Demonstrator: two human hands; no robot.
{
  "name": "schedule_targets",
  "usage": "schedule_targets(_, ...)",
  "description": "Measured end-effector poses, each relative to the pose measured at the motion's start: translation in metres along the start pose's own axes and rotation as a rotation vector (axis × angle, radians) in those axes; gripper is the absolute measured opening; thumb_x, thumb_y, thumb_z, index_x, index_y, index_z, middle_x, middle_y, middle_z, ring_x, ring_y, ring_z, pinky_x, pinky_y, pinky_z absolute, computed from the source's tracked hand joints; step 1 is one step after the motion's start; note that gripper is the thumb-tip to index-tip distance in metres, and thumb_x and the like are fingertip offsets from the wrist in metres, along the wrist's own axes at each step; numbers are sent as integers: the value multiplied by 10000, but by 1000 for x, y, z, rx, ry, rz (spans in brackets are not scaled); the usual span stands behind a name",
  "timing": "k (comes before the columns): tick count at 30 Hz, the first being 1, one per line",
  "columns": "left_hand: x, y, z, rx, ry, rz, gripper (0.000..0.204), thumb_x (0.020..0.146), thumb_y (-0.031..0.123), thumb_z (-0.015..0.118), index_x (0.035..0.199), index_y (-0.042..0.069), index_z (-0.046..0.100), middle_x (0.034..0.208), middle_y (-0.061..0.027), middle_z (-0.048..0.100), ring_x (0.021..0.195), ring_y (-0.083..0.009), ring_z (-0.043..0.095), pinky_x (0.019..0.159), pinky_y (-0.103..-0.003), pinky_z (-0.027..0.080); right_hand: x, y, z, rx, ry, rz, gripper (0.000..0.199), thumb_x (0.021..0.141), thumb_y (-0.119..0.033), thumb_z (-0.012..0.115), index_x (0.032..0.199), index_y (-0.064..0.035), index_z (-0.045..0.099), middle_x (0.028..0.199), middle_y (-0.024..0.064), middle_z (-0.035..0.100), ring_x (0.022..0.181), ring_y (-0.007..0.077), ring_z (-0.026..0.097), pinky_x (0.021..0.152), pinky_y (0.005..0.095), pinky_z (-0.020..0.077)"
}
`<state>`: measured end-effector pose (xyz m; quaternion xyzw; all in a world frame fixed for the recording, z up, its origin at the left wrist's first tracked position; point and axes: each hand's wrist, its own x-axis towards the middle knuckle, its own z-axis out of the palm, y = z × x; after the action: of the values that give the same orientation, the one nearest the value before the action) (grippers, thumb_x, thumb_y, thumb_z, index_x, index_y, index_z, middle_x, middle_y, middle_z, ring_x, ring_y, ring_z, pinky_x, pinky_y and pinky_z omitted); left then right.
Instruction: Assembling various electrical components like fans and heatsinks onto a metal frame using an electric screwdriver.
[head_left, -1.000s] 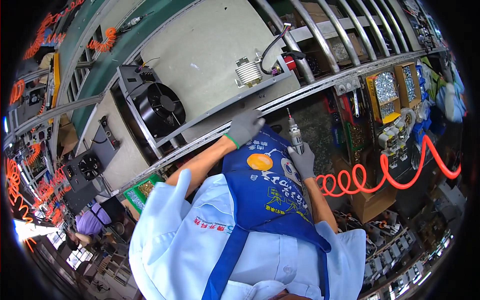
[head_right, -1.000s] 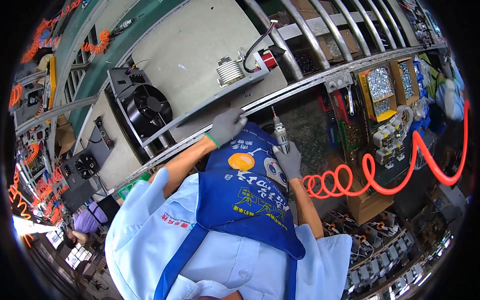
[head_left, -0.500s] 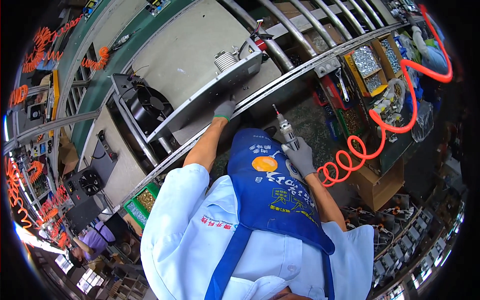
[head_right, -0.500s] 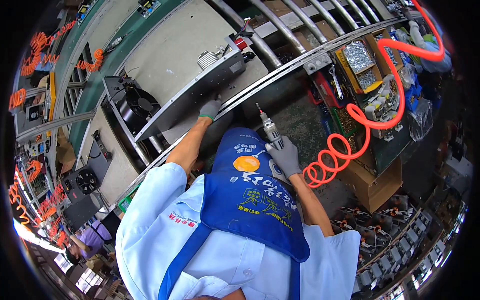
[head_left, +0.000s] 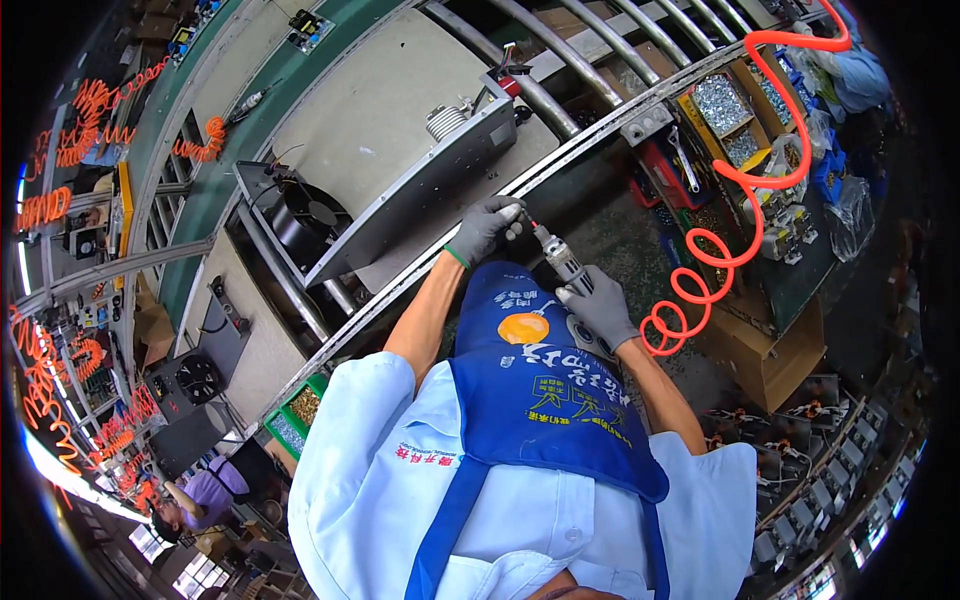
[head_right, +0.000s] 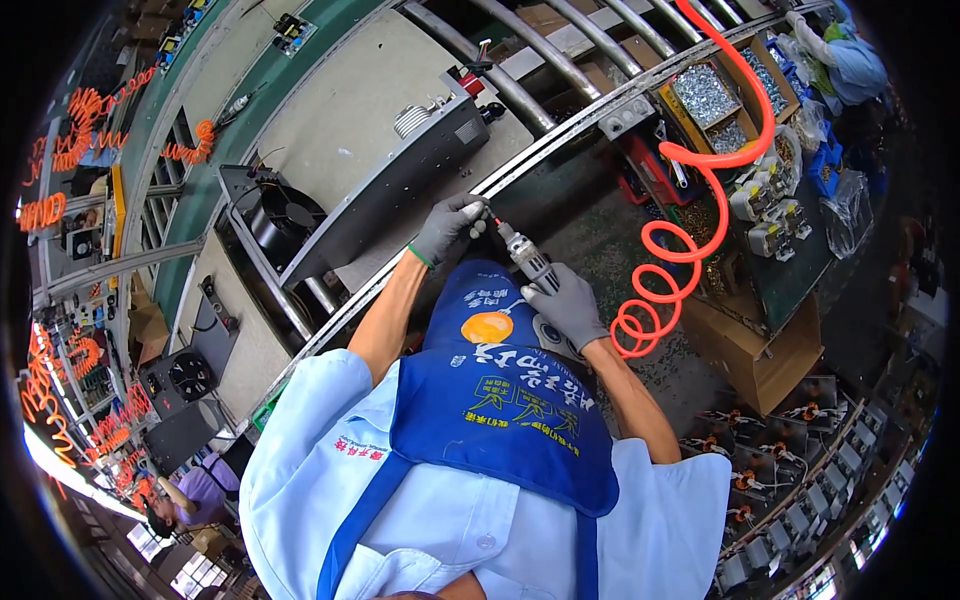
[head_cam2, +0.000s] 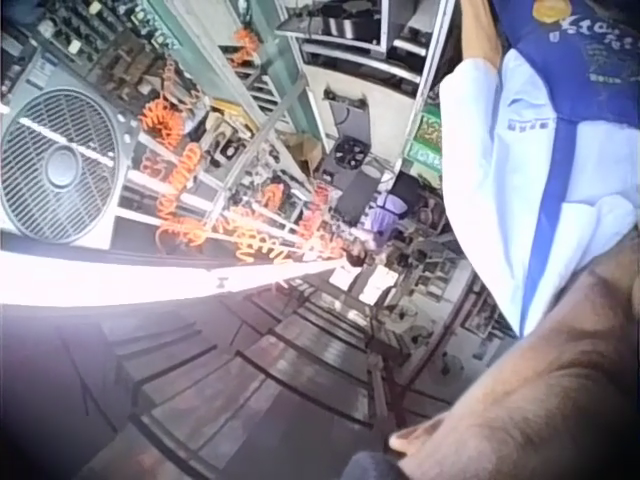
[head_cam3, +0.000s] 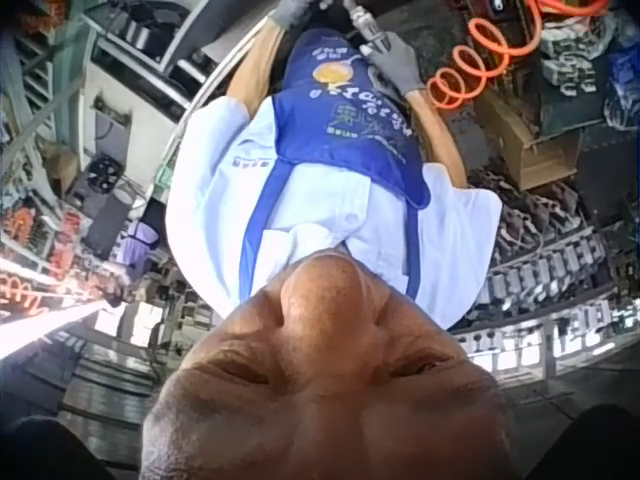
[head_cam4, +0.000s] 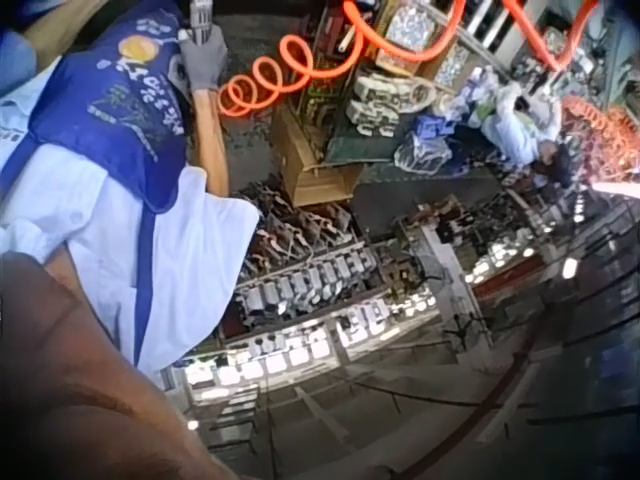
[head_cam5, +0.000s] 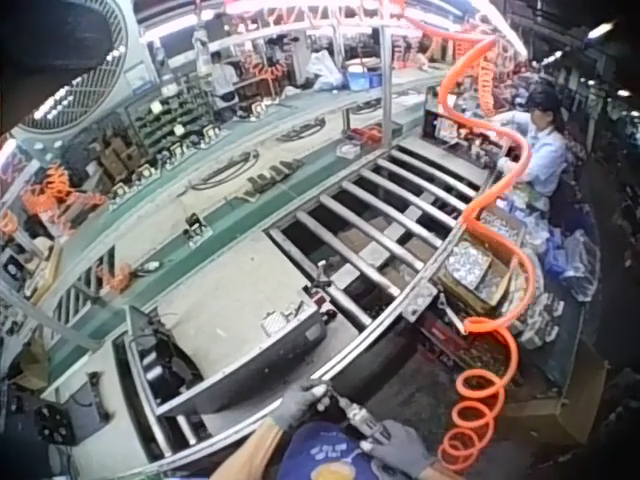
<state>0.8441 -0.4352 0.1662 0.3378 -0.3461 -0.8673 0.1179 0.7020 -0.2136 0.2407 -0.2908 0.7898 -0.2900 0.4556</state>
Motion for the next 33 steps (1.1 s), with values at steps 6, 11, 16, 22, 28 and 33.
schedule_targets(6,10,13,-12,245,-76,-222,232,928,166,641,1069,-19,639,842,-56,660,665,-102,615,567,-237,506,-5,2,-1,-98,17,-31,379,748,-336,753,928,-35,611,843,171,648,818,362,644,717,437,488)
schedule_targets(11,23,20,-21,282,-194,-291,259,931,192,644,1069,-27,654,852,-75,675,674,-107,633,575,-237,518,-1,0,-4,-158,-28,26,389,738,-345,754,925,-38,604,866,178,642,837,380,630,735,448,480)
schedule_targets(16,33,23,-15,443,-146,-321,289,942,244,632,1041,-25,670,849,-78,676,670,-109,634,579,-244,526,6,-10,-1,-178,6,86,393,731,-344,757,915,-34,602,858,182,643,837,382,635,727,452,482)
schedule_targets(22,67,6,-47,797,9,-338,420,1033,357,384,1218,33,576,943,-187,694,677,-238,686,570,-346,535,16,-14,7,-119,56,170,385,735,-334,757,910,-23,612,844,186,655,802,360,651,704,440,489)
schedule_targets(28,132,-36,-101,2148,239,408,243,907,109,487,973,-11,688,890,-267,674,681,-389,675,613,-485,535,22,-10,18,-22,108,213,353,755,-306,754,924,-23,626,816,171,663,763,323,659,683,418,494)
schedule_targets(33,150,-45,-98,2181,7,337,202,814,58,533,819,6,728,807,-235,684,684,-378,680,627,-466,546,28,-21,20,-39,107,210,349,757,-299,755,939,-27,632,807,157,666,755,308,661,681,415,495)
